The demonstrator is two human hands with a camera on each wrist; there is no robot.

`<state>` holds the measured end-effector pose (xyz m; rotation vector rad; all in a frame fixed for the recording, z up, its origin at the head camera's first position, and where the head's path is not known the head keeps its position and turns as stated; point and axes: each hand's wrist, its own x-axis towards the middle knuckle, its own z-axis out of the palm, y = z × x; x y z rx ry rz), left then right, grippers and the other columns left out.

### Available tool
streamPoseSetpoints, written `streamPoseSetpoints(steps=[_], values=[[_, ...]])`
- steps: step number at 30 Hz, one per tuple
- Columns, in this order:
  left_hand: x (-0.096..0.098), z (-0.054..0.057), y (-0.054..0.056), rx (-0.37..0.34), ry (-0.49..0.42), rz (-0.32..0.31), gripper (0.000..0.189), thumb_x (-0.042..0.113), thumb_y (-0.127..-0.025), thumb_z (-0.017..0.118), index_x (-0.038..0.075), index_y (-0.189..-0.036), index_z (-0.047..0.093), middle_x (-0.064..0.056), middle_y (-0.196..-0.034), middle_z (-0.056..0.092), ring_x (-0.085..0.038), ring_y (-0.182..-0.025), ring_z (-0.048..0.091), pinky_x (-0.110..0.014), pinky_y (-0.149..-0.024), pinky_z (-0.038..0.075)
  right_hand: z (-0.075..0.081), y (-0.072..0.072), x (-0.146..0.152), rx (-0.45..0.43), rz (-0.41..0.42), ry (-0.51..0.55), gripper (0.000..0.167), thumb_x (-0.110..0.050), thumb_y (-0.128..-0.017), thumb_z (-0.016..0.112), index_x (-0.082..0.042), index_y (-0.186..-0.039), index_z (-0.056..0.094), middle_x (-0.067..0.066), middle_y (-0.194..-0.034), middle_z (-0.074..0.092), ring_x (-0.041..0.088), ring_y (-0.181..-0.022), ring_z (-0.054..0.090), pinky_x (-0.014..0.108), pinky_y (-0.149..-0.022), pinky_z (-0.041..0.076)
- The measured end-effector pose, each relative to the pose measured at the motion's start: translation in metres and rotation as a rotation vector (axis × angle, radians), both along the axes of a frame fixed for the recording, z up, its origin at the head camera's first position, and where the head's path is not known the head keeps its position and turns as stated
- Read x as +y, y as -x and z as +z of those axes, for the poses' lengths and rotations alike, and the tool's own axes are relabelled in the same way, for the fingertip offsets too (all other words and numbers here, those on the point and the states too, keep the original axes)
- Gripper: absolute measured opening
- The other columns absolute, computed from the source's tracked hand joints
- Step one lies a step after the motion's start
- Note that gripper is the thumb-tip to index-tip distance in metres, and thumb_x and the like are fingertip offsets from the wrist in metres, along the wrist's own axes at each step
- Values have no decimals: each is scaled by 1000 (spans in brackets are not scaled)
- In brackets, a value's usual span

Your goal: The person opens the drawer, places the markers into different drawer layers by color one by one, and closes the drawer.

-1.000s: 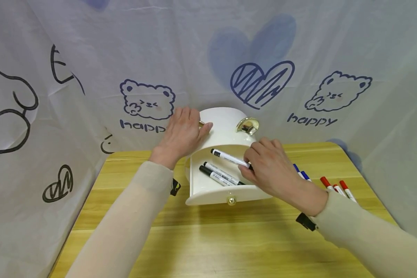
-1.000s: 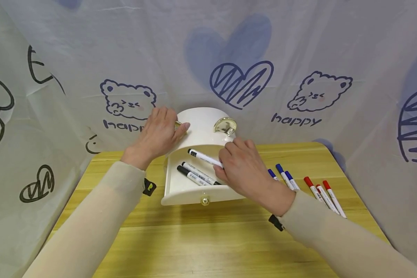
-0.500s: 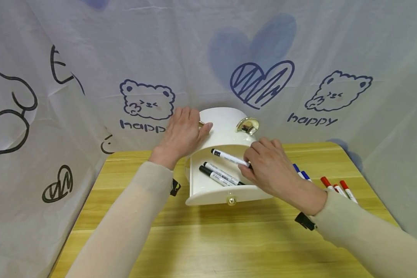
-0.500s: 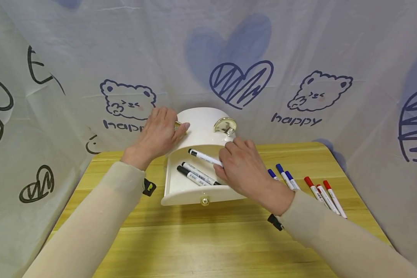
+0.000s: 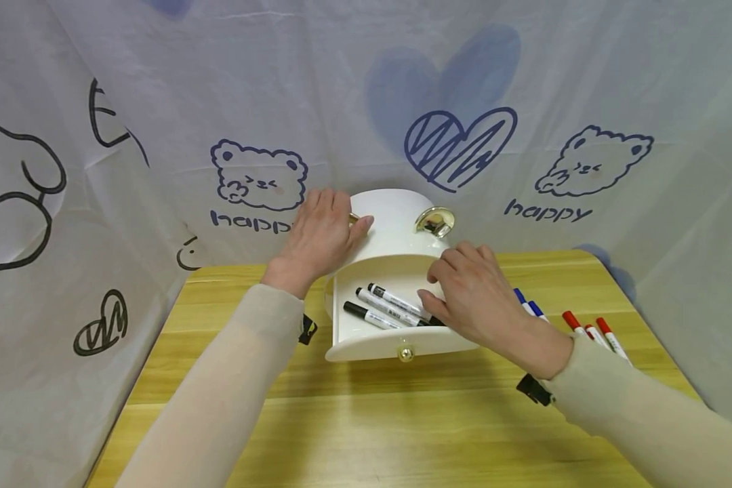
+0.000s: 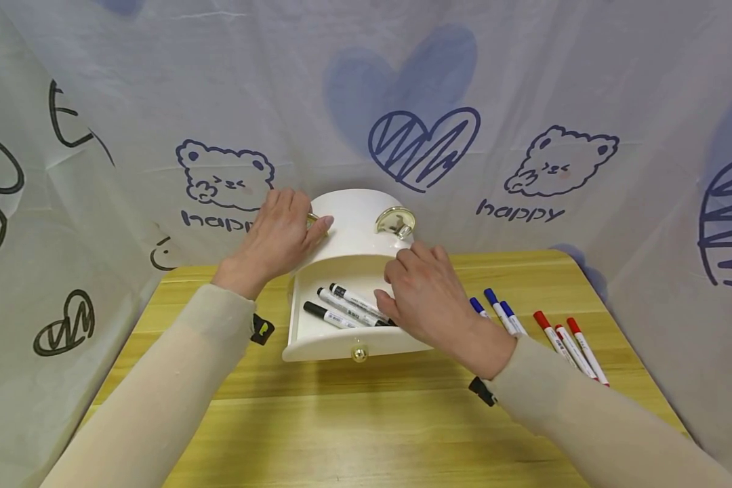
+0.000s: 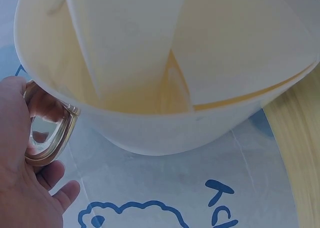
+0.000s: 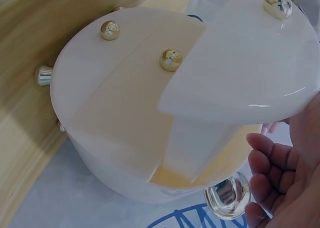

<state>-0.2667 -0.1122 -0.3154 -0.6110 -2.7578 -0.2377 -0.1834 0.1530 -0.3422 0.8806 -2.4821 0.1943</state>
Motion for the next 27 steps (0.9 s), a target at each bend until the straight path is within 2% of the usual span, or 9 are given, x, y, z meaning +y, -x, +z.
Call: streamPoseSetpoints(steps=[14,27], values=[[0,-1,0,6,-8,4,41,47,-111,46,8,-99,42,-10,-97,41,-30,-99,37,-44,-94,34,-4,0,1,74,13,61,25,-27,-93,75,-3,-95,71,11,-87,64,33,-89,56,43,-76,39],[0,-1,-1,11,-10,-7,40,45,-111,47,8,-98,42,-10,-95,40,-29,-96,37,-44,-95,33,-7,-9,1,150,11,211,29,-27,-91,80,-1,-98,68,14,-90,64,34,-88,52,42,-74,36]])
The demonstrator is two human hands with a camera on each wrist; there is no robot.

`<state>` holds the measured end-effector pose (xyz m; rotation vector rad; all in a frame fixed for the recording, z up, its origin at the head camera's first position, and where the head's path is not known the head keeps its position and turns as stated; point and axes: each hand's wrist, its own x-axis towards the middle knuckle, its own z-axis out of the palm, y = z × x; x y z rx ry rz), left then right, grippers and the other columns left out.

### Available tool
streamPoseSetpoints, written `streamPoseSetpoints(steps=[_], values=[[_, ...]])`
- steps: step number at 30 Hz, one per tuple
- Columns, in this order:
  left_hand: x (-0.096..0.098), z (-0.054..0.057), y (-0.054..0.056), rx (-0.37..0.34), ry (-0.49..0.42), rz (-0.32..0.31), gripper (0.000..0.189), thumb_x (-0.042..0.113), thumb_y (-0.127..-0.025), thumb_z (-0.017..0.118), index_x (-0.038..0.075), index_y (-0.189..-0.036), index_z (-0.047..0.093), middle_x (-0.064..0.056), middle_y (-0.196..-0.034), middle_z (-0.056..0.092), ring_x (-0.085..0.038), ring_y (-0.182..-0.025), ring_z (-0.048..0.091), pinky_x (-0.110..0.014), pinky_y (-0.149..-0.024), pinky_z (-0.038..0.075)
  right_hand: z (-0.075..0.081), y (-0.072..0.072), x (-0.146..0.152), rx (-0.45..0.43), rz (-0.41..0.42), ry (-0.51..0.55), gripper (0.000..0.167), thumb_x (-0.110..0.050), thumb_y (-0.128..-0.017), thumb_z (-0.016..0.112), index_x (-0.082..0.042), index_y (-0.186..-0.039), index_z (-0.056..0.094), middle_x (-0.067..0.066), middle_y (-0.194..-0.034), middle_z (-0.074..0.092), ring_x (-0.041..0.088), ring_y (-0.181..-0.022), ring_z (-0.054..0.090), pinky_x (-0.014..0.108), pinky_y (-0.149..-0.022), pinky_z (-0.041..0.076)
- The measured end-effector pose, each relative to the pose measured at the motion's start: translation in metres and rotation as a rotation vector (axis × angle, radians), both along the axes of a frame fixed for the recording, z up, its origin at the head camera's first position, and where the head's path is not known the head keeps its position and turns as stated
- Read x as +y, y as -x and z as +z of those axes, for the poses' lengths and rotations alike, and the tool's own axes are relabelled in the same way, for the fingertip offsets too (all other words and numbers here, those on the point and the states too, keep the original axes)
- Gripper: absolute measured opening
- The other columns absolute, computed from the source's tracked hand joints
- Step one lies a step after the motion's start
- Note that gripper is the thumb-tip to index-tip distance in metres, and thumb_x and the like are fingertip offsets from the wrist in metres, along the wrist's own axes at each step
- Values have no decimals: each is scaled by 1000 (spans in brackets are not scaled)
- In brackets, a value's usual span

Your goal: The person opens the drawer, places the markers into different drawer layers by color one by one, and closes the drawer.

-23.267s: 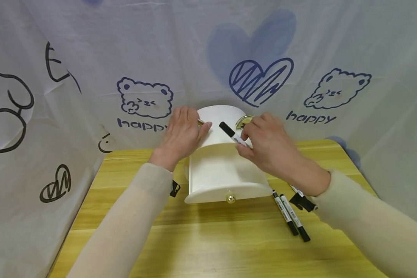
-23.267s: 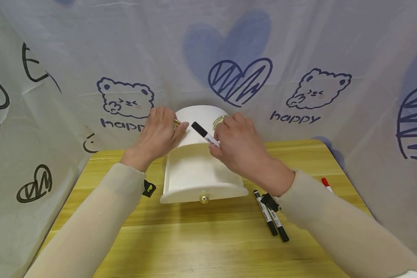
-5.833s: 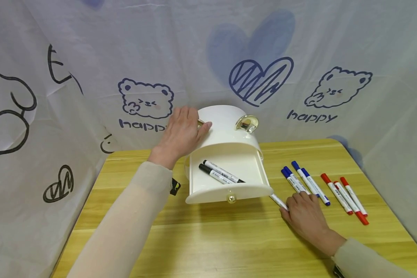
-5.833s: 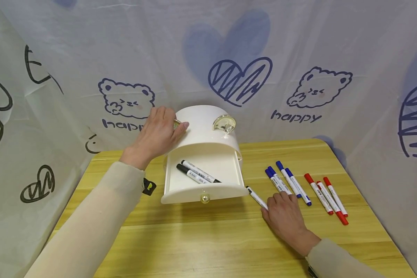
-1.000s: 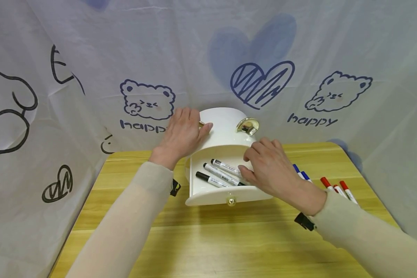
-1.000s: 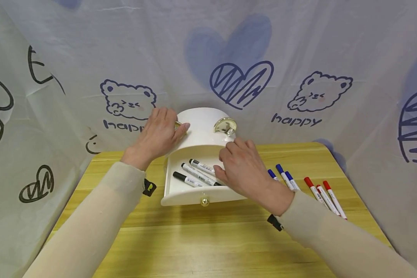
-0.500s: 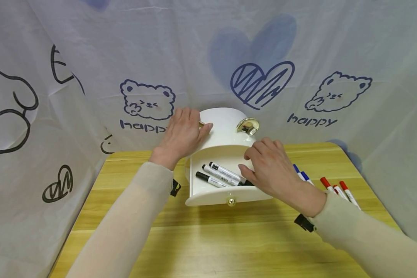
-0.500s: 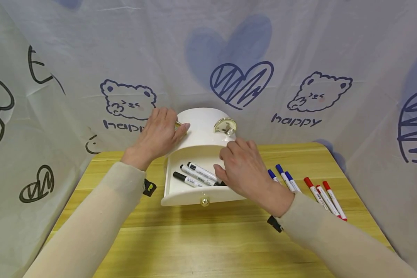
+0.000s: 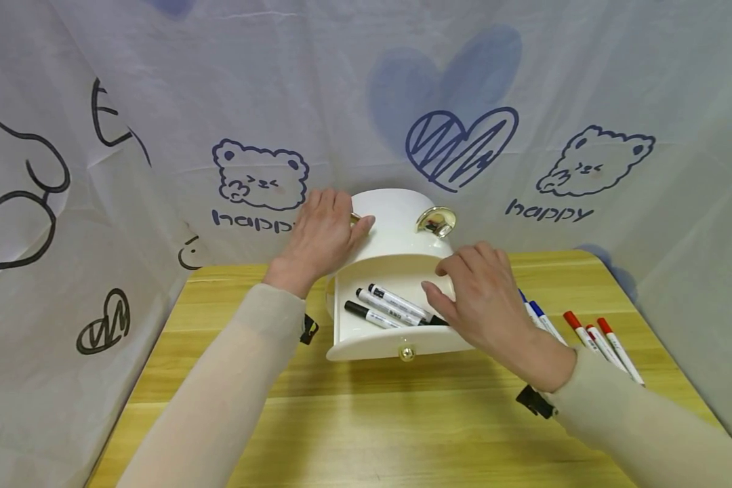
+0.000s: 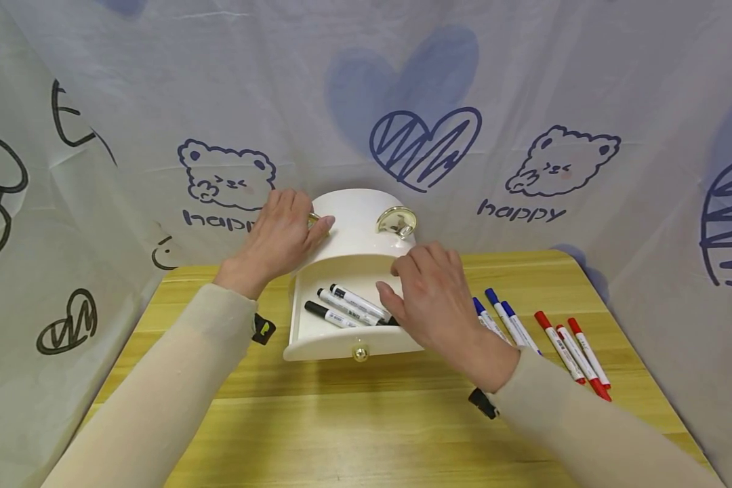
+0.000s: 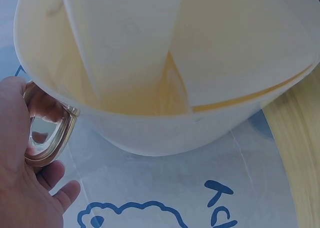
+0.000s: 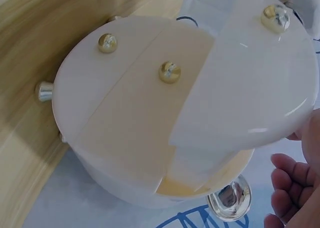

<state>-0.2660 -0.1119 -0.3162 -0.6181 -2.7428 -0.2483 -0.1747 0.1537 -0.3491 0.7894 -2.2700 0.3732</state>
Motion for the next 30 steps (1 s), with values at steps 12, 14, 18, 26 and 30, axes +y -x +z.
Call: streamPoseSetpoints(steps=[12,14,18,26,30], values=[[1,0,-1,6,-3,-2,40,45,-111,47,7,-100,43,-10,-96,42,-30,-98,39,-44,-96,34,-7,-17,-4,81,68,172,45,-43,-107,56,0,-100,66,13,-92,64,34,-89,53,45,-77,38],[1,0,-1,-3,-4,2,40,45,-111,47,8,-100,43,-10,-96,42,-29,-98,38,-44,-96,33,-9,-20,-5,83,68,212,49,-46,-108,54,0,-100,66,14,-92,64,35,-90,54,45,-79,39],[0,0,-1,-10,-7,2,39,45,-112,46,8,-99,42,-10,-96,41,-29,-98,38,-44,-96,33,-13,-25,-6,99,65,272,51,-48,-108,53,1,-98,65,15,-92,63,35,-89,54,44,-78,37],[-1,-1,-1,-17,-11,5,39,45,-112,46,8,-100,41,-10,-97,41,-29,-98,38,-44,-95,34,-19,-29,-7,130,81,353,49,-46,-107,58,2,-95,65,16,-90,63,35,-85,54,44,-77,36],[0,0,-1,-25,-12,5,39,45,-112,45,8,-100,41,-10,-97,40,-29,-98,37,-43,-94,34,-24,-32,-4,147,98,373,48,-44,-106,59,2,-96,65,15,-90,62,34,-85,52,40,-78,35]])
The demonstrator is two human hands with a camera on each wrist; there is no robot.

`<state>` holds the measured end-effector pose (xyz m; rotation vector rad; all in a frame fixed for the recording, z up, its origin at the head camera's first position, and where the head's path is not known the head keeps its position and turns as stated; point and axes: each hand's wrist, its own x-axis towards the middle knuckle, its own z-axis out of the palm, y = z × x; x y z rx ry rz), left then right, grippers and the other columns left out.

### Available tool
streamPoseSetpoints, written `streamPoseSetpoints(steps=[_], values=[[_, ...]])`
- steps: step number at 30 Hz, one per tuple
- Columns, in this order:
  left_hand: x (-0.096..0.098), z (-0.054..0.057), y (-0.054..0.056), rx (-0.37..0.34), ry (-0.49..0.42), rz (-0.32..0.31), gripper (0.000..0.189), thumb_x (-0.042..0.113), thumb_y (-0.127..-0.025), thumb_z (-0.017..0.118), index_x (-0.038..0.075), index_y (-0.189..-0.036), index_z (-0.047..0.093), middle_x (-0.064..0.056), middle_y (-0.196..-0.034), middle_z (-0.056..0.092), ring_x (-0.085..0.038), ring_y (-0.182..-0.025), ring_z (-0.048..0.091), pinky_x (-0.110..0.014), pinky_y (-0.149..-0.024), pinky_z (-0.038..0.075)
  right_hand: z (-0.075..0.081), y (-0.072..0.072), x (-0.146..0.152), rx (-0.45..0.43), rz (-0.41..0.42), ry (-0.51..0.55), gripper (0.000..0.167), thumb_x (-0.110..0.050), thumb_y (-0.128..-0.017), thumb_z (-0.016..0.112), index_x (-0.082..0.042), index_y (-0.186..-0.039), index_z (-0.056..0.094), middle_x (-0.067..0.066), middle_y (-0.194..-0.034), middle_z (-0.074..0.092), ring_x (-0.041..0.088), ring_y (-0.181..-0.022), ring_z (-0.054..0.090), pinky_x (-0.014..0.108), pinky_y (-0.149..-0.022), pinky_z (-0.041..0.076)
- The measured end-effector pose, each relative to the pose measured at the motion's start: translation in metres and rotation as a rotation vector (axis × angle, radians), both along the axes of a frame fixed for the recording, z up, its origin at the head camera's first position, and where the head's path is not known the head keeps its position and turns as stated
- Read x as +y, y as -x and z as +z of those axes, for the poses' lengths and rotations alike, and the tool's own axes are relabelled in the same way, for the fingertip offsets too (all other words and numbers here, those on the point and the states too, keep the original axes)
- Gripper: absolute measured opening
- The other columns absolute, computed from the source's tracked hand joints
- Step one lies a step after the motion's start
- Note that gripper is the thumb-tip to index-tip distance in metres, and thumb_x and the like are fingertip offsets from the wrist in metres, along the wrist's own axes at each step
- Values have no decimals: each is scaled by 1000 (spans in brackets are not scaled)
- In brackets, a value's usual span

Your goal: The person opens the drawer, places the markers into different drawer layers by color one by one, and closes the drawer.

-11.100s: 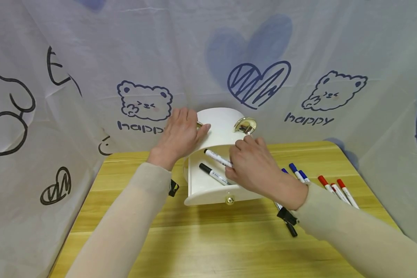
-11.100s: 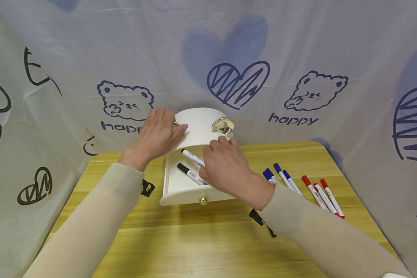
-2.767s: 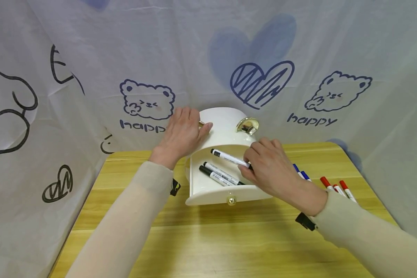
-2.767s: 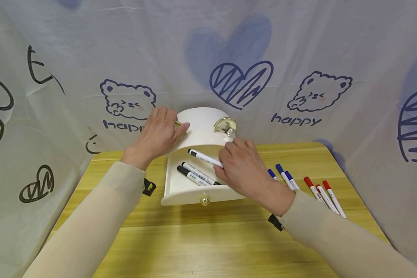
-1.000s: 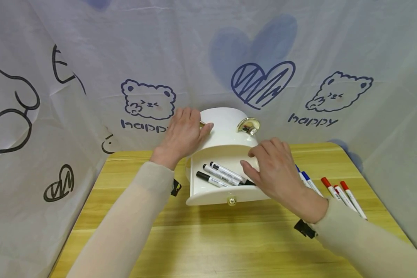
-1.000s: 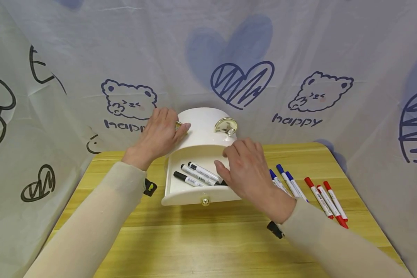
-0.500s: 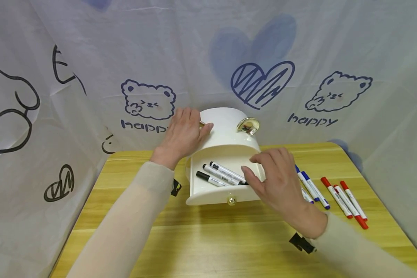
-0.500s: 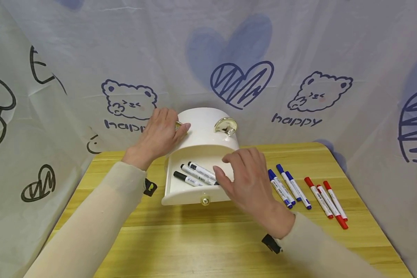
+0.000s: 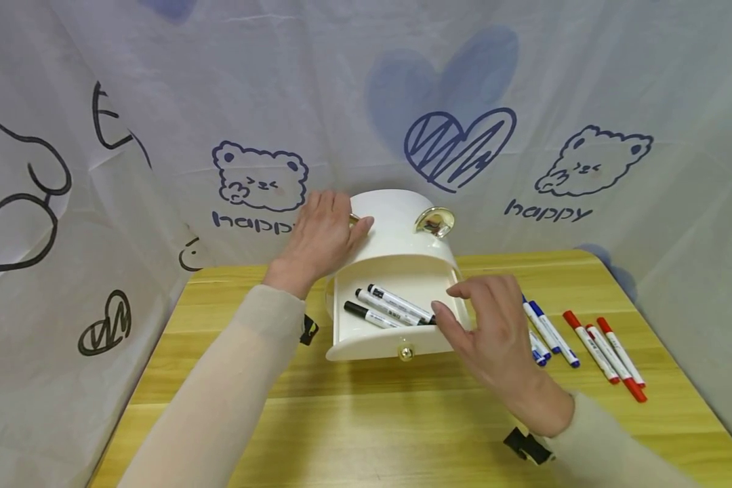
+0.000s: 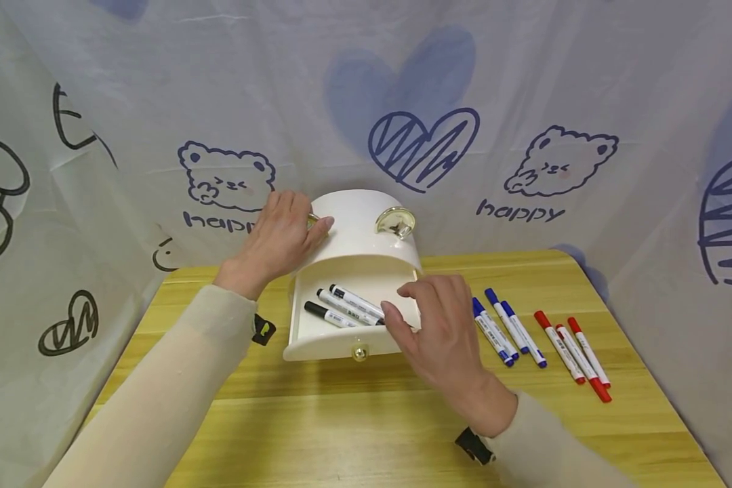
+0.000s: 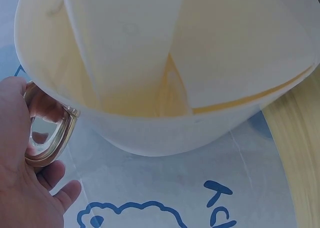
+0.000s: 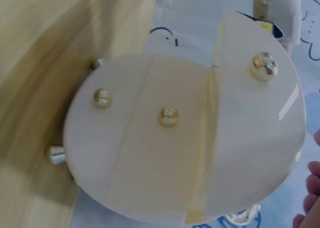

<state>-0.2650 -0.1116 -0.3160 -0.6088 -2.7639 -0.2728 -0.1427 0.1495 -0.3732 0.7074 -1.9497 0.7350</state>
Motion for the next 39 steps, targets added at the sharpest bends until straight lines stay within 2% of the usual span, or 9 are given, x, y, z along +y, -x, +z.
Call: streamPoseSetpoints(steps=[12,17,20,23,25,30,32,34,39], values=[[3,1,0,3,3,-6,39,45,-112,46,8,-98,41,-9,-96,39,-28,-97,36,-42,-93,33,-29,-29,1,-62,83,301,43,-35,-104,65,6,-95,67,18,-92,61,23,-92,48,23,-87,34],[3,1,0,-1,1,-5,39,44,-112,46,9,-98,41,-9,-96,39,-28,-96,37,-43,-93,33,-40,-42,-3,-117,151,456,11,2,-89,67,12,-92,65,12,-90,62,14,-91,51,19,-86,39],[3,1,0,-4,1,-3,39,45,-112,45,9,-98,41,-9,-96,39,-28,-97,37,-43,-94,33,-45,-53,-7,-184,262,598,9,21,-85,60,17,-92,62,5,-94,63,12,-91,54,18,-83,44],[2,1,0,-7,4,-2,39,45,-112,45,9,-99,41,-9,-96,39,-28,-96,37,-43,-94,32,-50,-65,-12,-310,334,718,11,27,-89,54,19,-94,59,-2,-98,64,9,-90,56,16,-80,47],[2,2,0,-7,6,-1,39,45,-112,45,9,-99,41,-9,-96,39,-28,-96,37,-43,-95,32,-52,-72,-15,-436,328,788,8,24,-95,53,19,-95,59,-4,-98,66,8,-89,58,16,-79,49],[1,2,0,-7,9,-4,39,45,-112,45,9,-99,41,-9,-96,39,-28,-95,37,-43,-96,32,-53,-80,-24,-877,139,862,16,-3,-106,60,8,-100,69,-6,-87,67,9,-84,60,20,-78,50],[1,1,0,-9,10,-7,39,45,-112,45,9,-99,41,-9,-96,39,-28,-96,37,-44,-96,32,-54,-79,-27,-1021,132,898,21,-13,-108,60,3,-102,72,-5,-86,67,11,-85,59,23,-79,50],[1,1,0,-15,3,-3,39,46,-112,45,9,-99,41,-9,-97,39,-28,-97,37,-43,-95,33,-55,-78,-30,-1126,182,948,25,-20,-110,58,-2,-104,74,-4,-90,67,12,-88,60,25,-79,51],[0,-1,0,-17,-9,8,39,46,-112,46,9,-99,41,-9,-98,41,-29,-100,38,-43,-93,36,-58,-77,-37,-1301,417,1110,29,-29,-112,52,-9,-105,73,1,-103,64,16,-99,58,27,-82,51]])
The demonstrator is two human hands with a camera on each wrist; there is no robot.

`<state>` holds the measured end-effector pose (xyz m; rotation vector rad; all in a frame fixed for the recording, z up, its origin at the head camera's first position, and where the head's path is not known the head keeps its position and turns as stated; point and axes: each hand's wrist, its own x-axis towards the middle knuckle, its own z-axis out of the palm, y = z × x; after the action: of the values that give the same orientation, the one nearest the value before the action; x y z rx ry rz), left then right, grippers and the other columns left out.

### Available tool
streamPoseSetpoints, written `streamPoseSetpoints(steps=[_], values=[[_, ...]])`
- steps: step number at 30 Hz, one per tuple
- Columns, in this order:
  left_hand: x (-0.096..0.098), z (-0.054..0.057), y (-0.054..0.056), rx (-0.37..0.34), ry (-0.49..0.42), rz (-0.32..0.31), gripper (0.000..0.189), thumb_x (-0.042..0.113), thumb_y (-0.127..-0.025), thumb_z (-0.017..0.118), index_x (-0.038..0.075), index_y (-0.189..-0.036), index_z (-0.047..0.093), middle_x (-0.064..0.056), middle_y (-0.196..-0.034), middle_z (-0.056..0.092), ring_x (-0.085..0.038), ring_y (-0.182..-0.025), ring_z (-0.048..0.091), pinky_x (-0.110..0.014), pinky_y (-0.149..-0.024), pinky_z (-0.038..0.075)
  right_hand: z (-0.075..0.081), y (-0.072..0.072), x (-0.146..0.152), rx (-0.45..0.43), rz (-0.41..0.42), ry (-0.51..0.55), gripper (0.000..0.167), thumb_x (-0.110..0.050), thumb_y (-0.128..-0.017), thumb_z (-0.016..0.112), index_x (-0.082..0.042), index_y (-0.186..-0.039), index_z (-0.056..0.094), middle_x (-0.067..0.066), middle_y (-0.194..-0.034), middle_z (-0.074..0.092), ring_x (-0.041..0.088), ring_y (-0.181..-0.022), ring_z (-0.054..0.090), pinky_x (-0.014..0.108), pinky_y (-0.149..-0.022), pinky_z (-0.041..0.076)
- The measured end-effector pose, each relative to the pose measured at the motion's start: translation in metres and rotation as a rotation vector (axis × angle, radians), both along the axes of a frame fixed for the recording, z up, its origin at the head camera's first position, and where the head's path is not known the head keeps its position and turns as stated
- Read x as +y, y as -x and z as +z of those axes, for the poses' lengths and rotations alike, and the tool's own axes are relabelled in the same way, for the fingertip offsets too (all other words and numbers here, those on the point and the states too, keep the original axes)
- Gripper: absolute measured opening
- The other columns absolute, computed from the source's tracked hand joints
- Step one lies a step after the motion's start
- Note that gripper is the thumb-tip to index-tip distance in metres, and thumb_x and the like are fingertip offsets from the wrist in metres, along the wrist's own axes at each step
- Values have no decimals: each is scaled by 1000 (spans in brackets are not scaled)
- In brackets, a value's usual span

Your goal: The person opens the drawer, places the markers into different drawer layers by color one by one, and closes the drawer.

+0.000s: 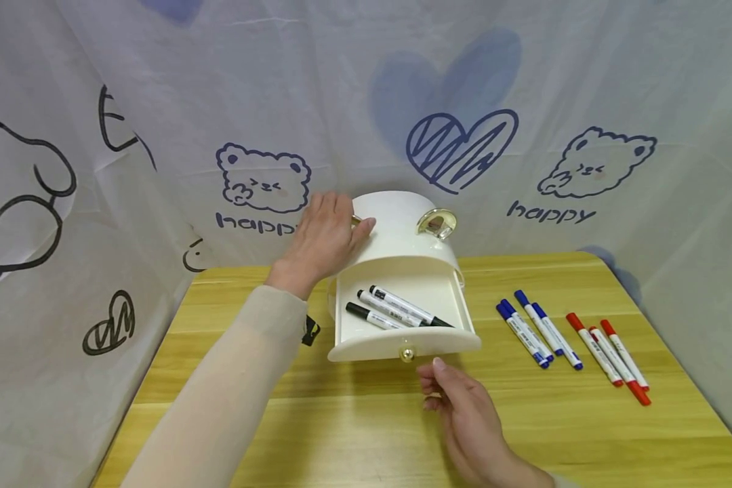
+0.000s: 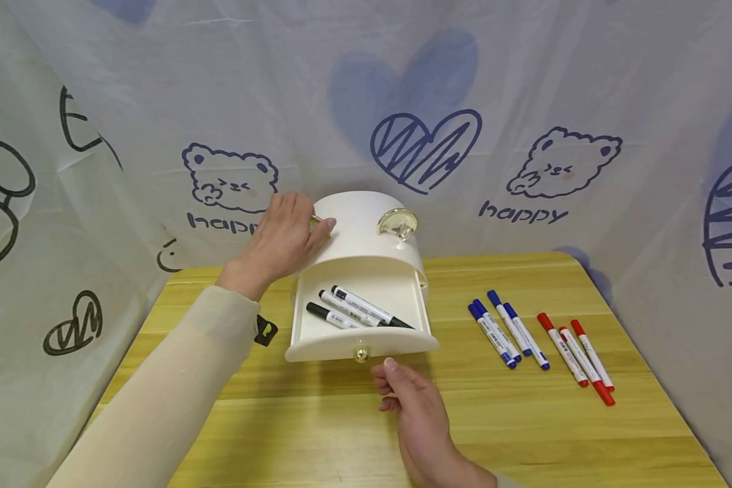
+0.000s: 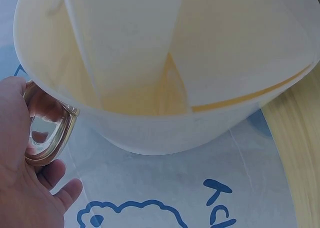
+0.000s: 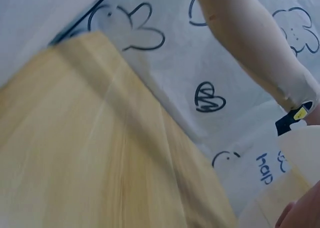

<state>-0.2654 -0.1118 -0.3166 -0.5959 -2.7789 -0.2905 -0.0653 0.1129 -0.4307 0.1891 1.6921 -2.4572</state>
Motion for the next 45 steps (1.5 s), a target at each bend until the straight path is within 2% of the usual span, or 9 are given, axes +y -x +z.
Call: streamPoseSetpoints(steps=[5,9,14,20,34,45], values=[[-1,-1,1,8,-2,-5,39,45,-112,47,9,-99,42,-9,-97,41,-29,-98,38,-43,-93,35,0,0,-5,-72,164,212,37,-41,-113,44,-11,-115,64,2,-112,59,16,-105,52,29,-88,46],[-1,-1,1,19,-4,-7,39,44,-111,47,8,-98,42,-9,-96,41,-29,-98,38,-43,-92,35,2,1,-9,-111,222,335,37,-46,-113,40,-15,-117,61,-3,-115,62,13,-108,53,29,-92,43],[-2,-1,0,28,-9,-9,39,44,-111,48,8,-97,42,-10,-96,41,-30,-98,38,-43,-92,35,3,4,-16,-186,202,448,36,-46,-112,41,-16,-113,60,-4,-112,63,13,-106,52,30,-94,41],[-2,-1,0,13,-8,-6,39,45,-112,46,8,-98,42,-9,-97,40,-29,-98,37,-43,-93,34,2,7,-23,-234,178,535,31,-43,-111,45,-16,-113,58,-3,-112,62,13,-106,51,31,-96,40],[-1,0,-1,1,-14,3,39,46,-111,46,9,-100,43,-10,-98,42,-29,-99,37,-43,-92,35,9,10,-32,-317,134,614,24,-40,-108,58,-18,-103,67,-5,-102,65,11,-97,53,26,-87,41],[-1,0,0,-5,-16,8,39,46,-111,46,9,-100,42,-10,-99,42,-28,-101,37,-43,-92,35,4,13,-29,-325,176,715,29,-41,-109,54,-16,-104,66,-3,-101,66,12,-96,55,26,-88,43]])
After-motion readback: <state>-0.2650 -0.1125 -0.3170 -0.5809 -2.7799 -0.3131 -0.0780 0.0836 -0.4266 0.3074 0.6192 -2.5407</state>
